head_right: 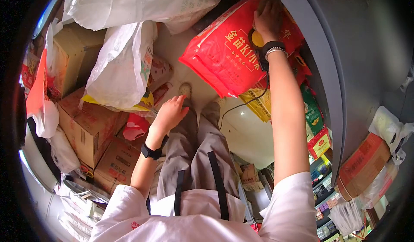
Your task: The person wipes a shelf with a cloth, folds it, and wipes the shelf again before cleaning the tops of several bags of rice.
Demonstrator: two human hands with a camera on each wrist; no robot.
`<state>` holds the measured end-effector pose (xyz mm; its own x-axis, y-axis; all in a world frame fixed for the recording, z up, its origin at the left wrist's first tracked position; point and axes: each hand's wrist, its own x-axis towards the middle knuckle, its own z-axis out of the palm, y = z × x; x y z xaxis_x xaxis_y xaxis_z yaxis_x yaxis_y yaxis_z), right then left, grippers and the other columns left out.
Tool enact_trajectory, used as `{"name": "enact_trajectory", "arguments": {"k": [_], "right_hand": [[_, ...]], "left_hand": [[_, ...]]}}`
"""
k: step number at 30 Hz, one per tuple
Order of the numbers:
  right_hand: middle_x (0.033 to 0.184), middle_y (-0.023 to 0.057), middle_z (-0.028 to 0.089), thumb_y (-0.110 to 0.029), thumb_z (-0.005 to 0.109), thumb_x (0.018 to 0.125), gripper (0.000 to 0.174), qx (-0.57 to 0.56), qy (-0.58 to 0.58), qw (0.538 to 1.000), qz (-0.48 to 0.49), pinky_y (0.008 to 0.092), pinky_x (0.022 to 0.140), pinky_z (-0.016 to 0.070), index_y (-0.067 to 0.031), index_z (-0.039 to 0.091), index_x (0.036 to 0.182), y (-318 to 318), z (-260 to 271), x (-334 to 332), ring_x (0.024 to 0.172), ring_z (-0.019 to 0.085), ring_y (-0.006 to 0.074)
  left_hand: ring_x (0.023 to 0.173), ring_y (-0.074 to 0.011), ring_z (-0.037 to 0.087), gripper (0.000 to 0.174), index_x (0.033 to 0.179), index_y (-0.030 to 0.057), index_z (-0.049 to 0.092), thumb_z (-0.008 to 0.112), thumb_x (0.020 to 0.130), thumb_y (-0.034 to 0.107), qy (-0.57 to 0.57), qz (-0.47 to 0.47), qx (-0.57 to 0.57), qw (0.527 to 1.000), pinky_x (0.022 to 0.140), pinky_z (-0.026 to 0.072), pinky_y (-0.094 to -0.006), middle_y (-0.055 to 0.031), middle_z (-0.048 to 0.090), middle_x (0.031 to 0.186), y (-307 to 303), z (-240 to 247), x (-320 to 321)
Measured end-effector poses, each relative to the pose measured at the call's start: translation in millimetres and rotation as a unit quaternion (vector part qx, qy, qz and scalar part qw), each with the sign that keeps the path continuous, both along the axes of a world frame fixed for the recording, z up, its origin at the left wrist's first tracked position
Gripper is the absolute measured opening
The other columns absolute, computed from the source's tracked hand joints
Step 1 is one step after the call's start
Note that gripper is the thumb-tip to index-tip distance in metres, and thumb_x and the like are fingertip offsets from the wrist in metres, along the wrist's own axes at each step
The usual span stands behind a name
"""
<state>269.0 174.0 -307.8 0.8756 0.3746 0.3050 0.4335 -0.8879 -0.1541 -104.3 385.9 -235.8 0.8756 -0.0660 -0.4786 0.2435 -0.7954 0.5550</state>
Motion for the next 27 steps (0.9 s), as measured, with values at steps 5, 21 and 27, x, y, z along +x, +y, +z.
{"name": "enact_trajectory", "arguments": {"k": [5,21,27], "right_hand": [[0.139,0.0268,0.032,-0.024,0.049,0.082,0.061,-0.097,-0.038,0.993,0.052,0.0484,0.109,0.0231,0.002,0.032,0.135,18.7,13.4,-56.3,0.131,0.026,0.0423],[0.146,0.0109,0.029,-0.021,0.054,0.078,0.066,-0.062,0.083,0.984,0.145,0.0469,0.109,0.0222,-0.0126,0.032,0.14,-24.6,17.0,-245.5,0.134,0.03,0.0237],[0.147,0.0172,0.025,-0.026,0.049,0.082,0.065,-0.03,0.131,0.99,-0.039,0.0498,0.11,0.0164,-0.0031,0.028,0.14,-77.9,19.1,-228.1,0.135,0.026,0.0291]], "left_hand": [[0.087,-0.0308,0.061,0.039,0.111,0.0014,0.05,0.062,0.08,0.023,0.009,0.001,0.012,1.0,0.074,0.0488,-0.0399,-0.0155,0.06,0.092,7.3,-7.3,-1.7],[0.086,-0.0316,0.06,0.036,0.111,0.0007,0.05,0.059,0.082,0.021,-0.004,-0.045,0.006,0.999,0.075,0.0482,-0.0405,-0.0159,0.06,0.09,-29.5,-7.9,16.9],[0.091,-0.0336,0.059,0.04,0.116,0.0003,0.049,0.058,0.083,0.022,0.031,-0.052,-0.058,0.996,0.078,0.0473,-0.041,-0.0182,0.059,0.097,-44.4,-7.3,14.3]]}}
